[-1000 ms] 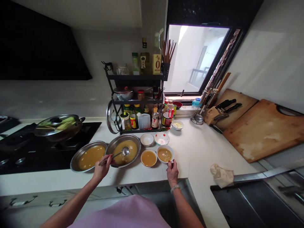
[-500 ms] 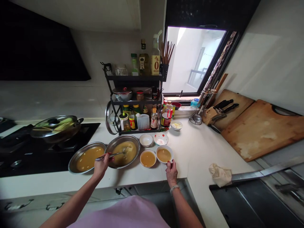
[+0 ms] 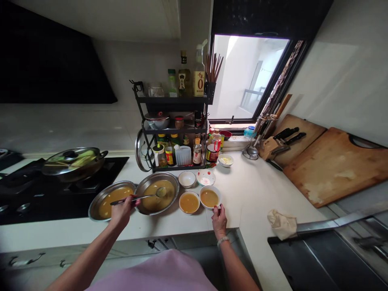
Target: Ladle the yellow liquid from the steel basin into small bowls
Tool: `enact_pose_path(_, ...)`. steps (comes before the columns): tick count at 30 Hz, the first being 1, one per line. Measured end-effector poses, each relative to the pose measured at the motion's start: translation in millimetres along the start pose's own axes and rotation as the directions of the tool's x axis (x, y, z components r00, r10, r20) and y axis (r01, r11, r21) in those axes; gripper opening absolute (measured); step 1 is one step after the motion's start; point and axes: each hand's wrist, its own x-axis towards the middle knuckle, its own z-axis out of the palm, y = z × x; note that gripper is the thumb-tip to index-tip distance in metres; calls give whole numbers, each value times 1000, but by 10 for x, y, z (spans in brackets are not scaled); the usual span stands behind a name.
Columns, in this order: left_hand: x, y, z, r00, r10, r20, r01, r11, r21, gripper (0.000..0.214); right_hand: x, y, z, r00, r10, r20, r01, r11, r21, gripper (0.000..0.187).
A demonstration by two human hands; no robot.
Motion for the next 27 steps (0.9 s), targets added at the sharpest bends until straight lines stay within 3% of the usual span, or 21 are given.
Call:
enact_pose_path(3, -84, 108, 58, 996, -73, 53, 76, 995, -58, 17, 3, 4, 3, 1000, 5, 3, -5, 1000, 1, 74)
enact_pose_path(9, -272, 229, 321, 983, -80, 163, 99, 988, -117, 14, -3, -11, 6, 1000, 1, -3, -1, 1000, -9, 76)
enact_pose_path(16, -594, 366, 927, 948, -96, 304, 147, 978, -150, 10, -9, -31, 13, 1000, -26, -3, 26, 1000, 3, 72)
enact_pose_path(20, -804, 380, 1279, 901, -88, 424, 144, 984, -102, 14, -20, -33, 17, 999, -36, -7, 36, 999, 10, 71)
enact_pose_path(24, -979, 271, 1481, 840, -5, 543, -1, 1000, 10, 17, -33, -25, 21, 999, -36, -8, 36, 999, 7, 71)
enact_pose_path(26, -1040, 206, 1492, 757, 140, 638, -206, 978, 29, 23, -33, -18, 21, 999, -35, -12, 35, 999, 4, 72)
enact_pose_path(27, -1063, 182, 1477, 682, 242, 690, -344, 939, 10, 25, -31, -15, 20, 999, -34, -14, 34, 999, 1, 73)
